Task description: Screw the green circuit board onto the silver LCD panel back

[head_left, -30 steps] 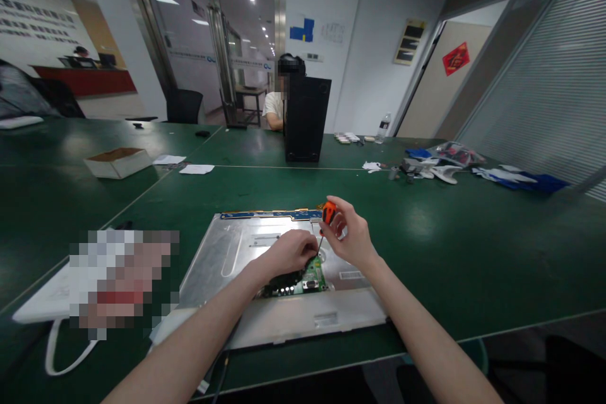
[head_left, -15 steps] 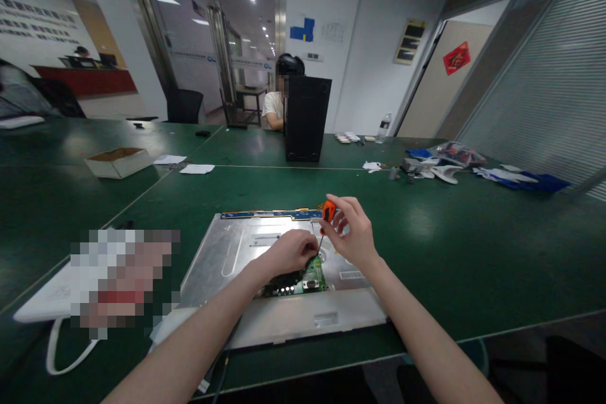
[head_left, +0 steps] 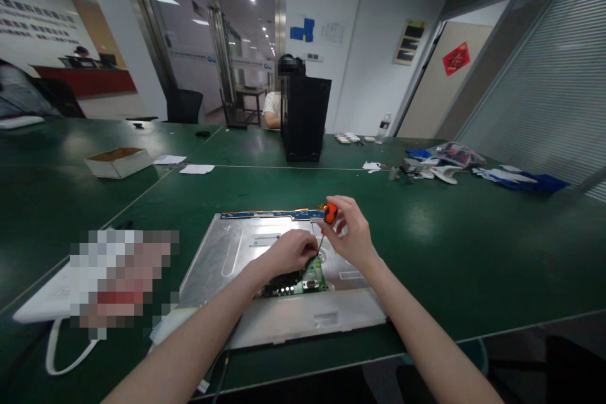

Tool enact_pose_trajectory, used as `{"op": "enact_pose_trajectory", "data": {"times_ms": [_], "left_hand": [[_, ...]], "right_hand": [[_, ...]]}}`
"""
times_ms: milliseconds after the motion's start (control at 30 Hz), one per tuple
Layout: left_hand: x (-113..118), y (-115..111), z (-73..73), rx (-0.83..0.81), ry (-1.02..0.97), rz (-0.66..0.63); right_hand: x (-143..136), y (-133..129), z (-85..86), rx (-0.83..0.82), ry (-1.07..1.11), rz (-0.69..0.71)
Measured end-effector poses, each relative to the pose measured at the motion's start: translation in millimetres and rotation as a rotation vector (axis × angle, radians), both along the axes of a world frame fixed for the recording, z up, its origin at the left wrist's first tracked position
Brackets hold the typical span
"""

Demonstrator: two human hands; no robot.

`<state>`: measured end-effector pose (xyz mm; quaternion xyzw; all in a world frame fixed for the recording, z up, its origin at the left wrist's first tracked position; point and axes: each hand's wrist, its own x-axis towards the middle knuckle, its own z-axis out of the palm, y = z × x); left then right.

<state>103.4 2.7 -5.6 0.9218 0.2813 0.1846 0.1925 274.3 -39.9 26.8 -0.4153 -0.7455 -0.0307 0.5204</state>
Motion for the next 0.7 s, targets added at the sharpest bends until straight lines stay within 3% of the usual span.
{"op": "enact_pose_trajectory", "data": {"times_ms": [700], "left_hand": [[0.7, 1.5, -2.5, 0.005, 0.011, 0.001]], "right_hand": [[-0.1, 0.4, 0.3, -0.017, -0.001, 0.002]]}}
